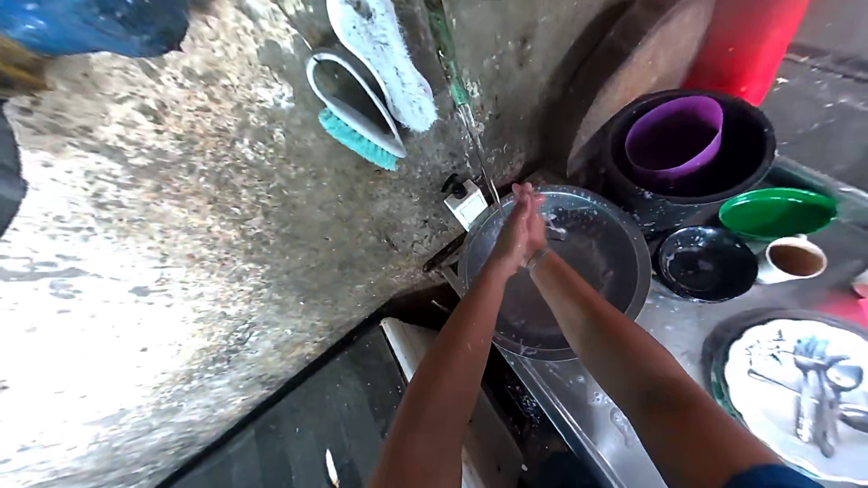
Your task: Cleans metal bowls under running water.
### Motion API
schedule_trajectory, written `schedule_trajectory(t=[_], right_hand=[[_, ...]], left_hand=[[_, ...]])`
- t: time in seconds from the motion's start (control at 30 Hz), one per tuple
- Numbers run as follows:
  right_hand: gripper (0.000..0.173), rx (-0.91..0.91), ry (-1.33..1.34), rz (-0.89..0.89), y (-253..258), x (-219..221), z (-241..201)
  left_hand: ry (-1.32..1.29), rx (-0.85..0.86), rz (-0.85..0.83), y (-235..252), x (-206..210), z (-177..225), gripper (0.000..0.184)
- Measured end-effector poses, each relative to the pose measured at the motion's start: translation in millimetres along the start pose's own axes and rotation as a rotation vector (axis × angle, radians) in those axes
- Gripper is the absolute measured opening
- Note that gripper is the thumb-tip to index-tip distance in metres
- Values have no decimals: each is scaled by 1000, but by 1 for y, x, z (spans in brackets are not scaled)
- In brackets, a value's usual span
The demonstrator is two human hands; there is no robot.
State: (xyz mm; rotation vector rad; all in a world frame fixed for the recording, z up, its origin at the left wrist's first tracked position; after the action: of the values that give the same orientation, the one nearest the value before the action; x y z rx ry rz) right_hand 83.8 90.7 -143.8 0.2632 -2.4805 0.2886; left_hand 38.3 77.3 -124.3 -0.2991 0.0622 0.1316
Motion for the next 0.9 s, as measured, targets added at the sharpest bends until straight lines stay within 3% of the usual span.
schedule_trajectory(t=[0.1,0.17,0.27,0.33,0.4,0.43,0.5,0.53,0.6,0.63,0.67,0.73,0.8,0.83,0.9], right_hand=[[65,-125,-188,-122,-13,12,39],[62,-249,-310,-185,10,1,41],[50,-406,-303,39,46,-27,23],[51,-259,-329,108,22,-5,19],[56,-110,-475,-55,-5,-1,33],[57,-102,-624,-174,-10,-13,51],[60,-161,-1023,-517,-18,-53,102],[65,-162,-1228,-740,-28,-71,122],[72,-45,-1533,-1187,-36,-97,139],[72,2,-1650,-1306,-29,-107,141],[69,-32,-1737,-1319,-11,-121,145],[62,-392,-1703,-1063,38,-163,164],[65,-518,-1758,-858,43,-165,177],[67,-545,-1727,-906,25,-161,187],[62,-596,-1567,-1257,-14,-154,196]], left_hand=[[129,47,-25,2,-22,10,59],[-92,4,12,7,-20,3,54],[-165,-1,-39,18,4,-28,66],[37,173,-81,33,-13,-34,68],[539,375,-16,40,-41,-46,54],[830,334,65,39,-57,-58,46],[1134,76,247,23,-92,-88,63],[1101,-74,307,14,-107,-104,73],[936,-273,397,-9,-118,-135,65],[853,-315,444,-28,-112,-149,61],[765,-337,479,-53,-102,-163,62],[561,-390,468,-98,-76,-180,72],[438,-456,468,-114,-69,-177,74],[439,-482,476,-106,-77,-169,71],[506,-485,480,-73,-104,-155,65]])
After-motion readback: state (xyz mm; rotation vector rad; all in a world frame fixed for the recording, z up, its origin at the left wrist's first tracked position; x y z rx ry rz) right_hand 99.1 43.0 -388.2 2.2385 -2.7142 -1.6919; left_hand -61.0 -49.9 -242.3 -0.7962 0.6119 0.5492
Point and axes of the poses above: each hand's wrist, its own y-axis towards the middle knuckle, its own x-axis out of the palm, z = x × y, the point moved 4 cm from there along y, towards the middle knuckle, and after that the axes turned 10 degrees about -x, right-handed, at the moved point
